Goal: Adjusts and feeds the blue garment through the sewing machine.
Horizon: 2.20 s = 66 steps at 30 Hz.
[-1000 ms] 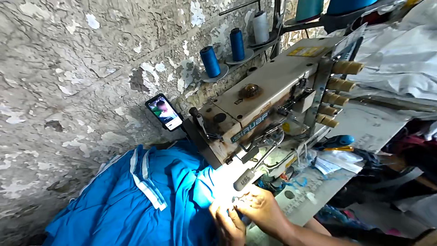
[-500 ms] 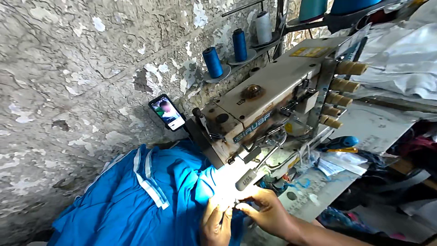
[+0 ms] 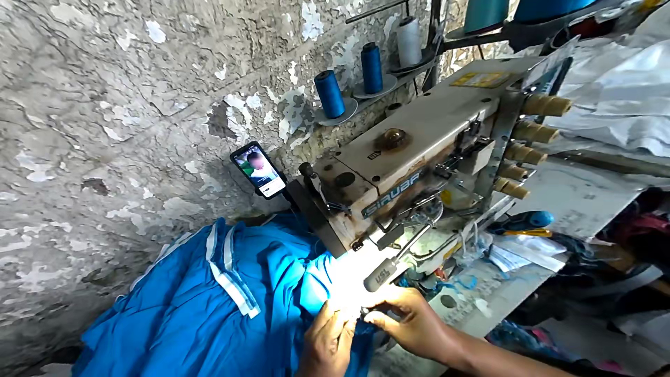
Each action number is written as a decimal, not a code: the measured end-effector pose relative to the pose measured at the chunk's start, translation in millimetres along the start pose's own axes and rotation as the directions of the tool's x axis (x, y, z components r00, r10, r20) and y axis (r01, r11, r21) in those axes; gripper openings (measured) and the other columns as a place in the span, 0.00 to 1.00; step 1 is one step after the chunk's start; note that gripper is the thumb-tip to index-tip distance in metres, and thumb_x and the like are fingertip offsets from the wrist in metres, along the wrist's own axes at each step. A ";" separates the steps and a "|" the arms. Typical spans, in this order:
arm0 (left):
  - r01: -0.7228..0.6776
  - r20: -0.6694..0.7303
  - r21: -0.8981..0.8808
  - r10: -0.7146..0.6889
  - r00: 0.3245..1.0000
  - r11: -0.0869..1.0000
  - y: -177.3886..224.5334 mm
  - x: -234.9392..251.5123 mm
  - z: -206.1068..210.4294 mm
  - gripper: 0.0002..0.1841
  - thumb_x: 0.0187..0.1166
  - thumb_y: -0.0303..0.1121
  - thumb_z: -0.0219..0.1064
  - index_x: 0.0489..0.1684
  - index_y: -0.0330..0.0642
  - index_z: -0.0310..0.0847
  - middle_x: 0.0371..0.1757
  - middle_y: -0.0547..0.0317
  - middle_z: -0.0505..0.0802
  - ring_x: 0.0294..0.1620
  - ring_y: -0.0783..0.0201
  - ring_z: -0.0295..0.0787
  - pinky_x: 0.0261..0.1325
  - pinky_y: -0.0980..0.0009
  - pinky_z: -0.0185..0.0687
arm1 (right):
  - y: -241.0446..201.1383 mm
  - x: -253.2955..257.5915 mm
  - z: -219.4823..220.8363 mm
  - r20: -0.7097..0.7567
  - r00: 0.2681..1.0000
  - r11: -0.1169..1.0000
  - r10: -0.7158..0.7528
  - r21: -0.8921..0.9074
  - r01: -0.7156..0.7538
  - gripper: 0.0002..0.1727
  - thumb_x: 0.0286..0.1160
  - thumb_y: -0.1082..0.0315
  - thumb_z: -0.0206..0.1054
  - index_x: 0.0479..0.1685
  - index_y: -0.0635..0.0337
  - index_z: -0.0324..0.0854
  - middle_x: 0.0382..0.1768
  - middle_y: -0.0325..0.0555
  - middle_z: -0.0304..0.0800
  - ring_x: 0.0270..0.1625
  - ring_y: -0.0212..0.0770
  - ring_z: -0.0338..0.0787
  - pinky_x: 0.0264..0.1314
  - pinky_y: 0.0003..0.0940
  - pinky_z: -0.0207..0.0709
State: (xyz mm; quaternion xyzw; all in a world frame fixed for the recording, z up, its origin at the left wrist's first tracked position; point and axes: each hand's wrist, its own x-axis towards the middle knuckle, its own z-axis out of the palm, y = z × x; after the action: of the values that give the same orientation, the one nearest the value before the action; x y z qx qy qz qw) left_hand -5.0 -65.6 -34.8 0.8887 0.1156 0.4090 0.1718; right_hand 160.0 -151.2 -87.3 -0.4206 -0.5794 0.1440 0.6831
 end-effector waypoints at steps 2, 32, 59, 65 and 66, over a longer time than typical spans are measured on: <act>-0.012 -0.010 0.041 0.012 1.000 0.999 -1.4 0.2 1.4 0.07 0.72 0.28 0.69 0.28 0.33 0.86 0.36 0.51 0.89 0.45 0.76 0.86 0.57 0.91 0.76 | -0.6 -0.3 -0.2 0.006 1.000 0.998 -0.022 -0.054 0.022 0.06 0.69 0.71 0.73 0.40 0.64 0.91 0.39 0.42 0.96 0.45 0.21 0.92 0.54 0.16 0.84; 0.085 -0.143 -0.101 -0.099 0.985 0.991 -0.2 -4.7 17.7 0.05 0.69 0.29 0.74 0.34 0.36 0.92 0.42 0.57 0.93 0.52 0.82 0.87 0.60 0.89 0.79 | -14.5 5.5 0.9 -0.074 0.985 0.985 0.154 0.093 -0.147 0.07 0.65 0.75 0.72 0.41 0.63 0.88 0.37 0.32 0.96 0.42 0.16 0.92 0.50 0.15 0.86; -0.076 -0.304 0.197 0.135 0.943 0.977 -6.6 -9.4 36.1 0.10 0.74 0.34 0.71 0.32 0.35 0.83 0.37 0.53 0.90 0.48 0.76 0.87 0.61 0.89 0.77 | -7.6 -1.6 10.9 -0.138 0.990 0.956 -0.032 -0.293 -0.010 0.10 0.67 0.65 0.72 0.41 0.62 0.92 0.38 0.41 0.97 0.44 0.22 0.93 0.51 0.16 0.84; -0.156 -0.316 0.247 0.232 0.920 0.956 -9.4 -8.6 41.8 0.11 0.85 0.39 0.64 0.39 0.39 0.81 0.44 0.58 0.88 0.54 0.77 0.86 0.67 0.86 0.76 | -3.1 -3.1 16.3 -0.236 0.969 0.974 -0.065 -0.226 0.010 0.08 0.68 0.67 0.73 0.41 0.60 0.90 0.38 0.39 0.96 0.44 0.21 0.92 0.51 0.16 0.86; -0.173 -0.307 0.254 0.249 0.918 0.951 -11.2 -8.6 41.1 0.12 0.85 0.39 0.64 0.39 0.39 0.81 0.44 0.58 0.88 0.54 0.76 0.86 0.67 0.85 0.76 | -3.1 -2.9 17.2 -0.246 0.968 0.981 -0.046 -0.196 -0.003 0.08 0.67 0.68 0.74 0.41 0.60 0.90 0.38 0.38 0.96 0.44 0.21 0.93 0.50 0.16 0.86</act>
State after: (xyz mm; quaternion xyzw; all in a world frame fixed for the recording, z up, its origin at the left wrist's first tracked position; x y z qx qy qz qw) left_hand 20.3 -67.0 -70.1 0.8269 0.0909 0.5550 0.0037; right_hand 142.5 -148.0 -87.3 -0.4940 -0.5047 0.0249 0.7076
